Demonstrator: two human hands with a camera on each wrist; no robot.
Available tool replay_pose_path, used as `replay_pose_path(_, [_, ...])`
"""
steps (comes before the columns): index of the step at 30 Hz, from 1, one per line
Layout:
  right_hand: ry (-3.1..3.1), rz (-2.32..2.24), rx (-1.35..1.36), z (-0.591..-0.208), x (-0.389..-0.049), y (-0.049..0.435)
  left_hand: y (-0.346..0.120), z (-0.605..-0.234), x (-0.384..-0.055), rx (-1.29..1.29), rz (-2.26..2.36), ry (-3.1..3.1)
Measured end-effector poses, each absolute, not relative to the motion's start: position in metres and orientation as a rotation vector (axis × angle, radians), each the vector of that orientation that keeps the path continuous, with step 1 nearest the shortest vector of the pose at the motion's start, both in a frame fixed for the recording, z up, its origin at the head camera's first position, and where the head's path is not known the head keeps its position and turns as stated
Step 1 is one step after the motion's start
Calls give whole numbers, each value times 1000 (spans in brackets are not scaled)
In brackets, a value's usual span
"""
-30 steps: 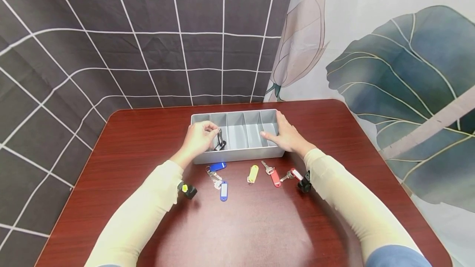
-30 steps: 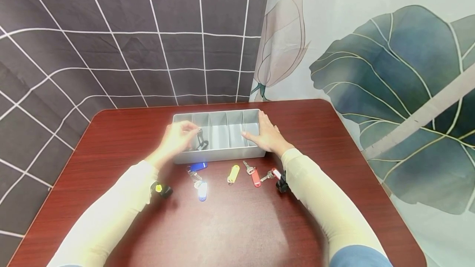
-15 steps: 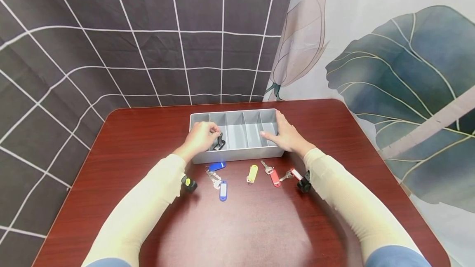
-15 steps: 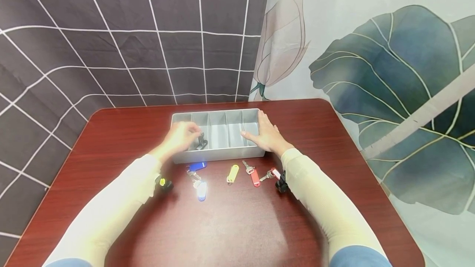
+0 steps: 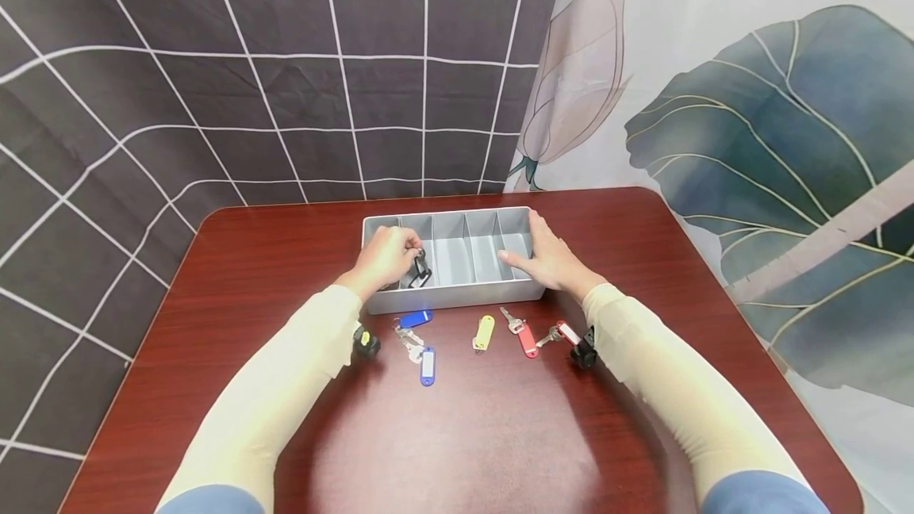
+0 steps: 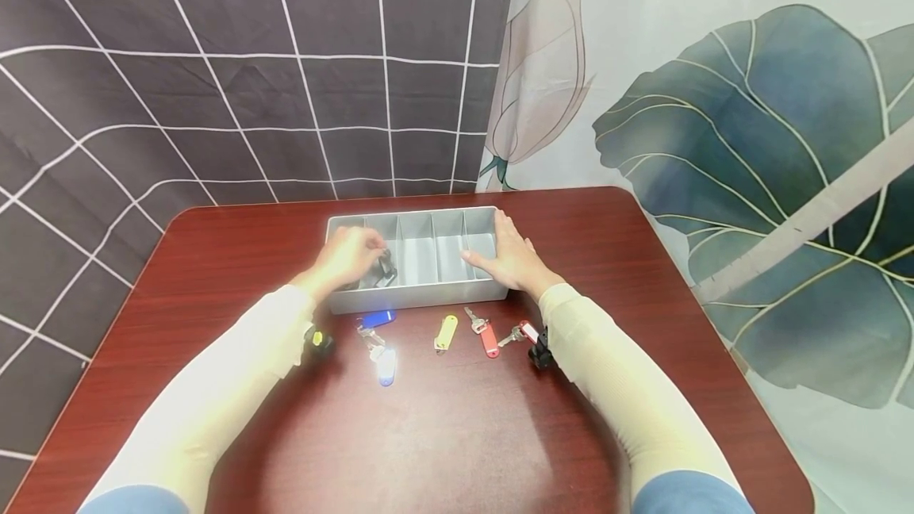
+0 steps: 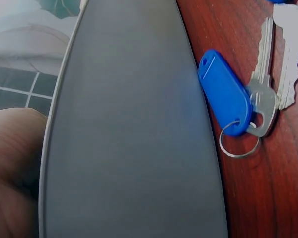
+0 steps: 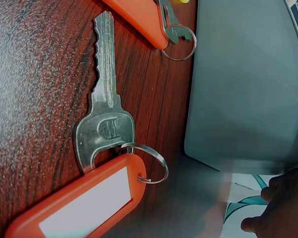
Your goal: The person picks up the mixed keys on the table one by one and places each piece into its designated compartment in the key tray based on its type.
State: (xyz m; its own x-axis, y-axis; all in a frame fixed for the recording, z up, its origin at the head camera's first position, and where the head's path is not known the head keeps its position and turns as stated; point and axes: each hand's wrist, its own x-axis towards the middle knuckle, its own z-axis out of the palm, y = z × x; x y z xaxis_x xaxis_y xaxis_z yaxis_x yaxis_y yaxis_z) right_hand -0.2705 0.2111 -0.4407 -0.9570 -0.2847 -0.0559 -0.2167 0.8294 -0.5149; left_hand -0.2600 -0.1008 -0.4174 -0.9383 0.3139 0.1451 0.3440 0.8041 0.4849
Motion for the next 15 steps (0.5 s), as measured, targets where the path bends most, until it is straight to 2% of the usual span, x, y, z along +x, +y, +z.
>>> replay_pose_path(15, [2877,-790,-381,-441,-270,211,-107,-412,-262,-544,-687,-2873])
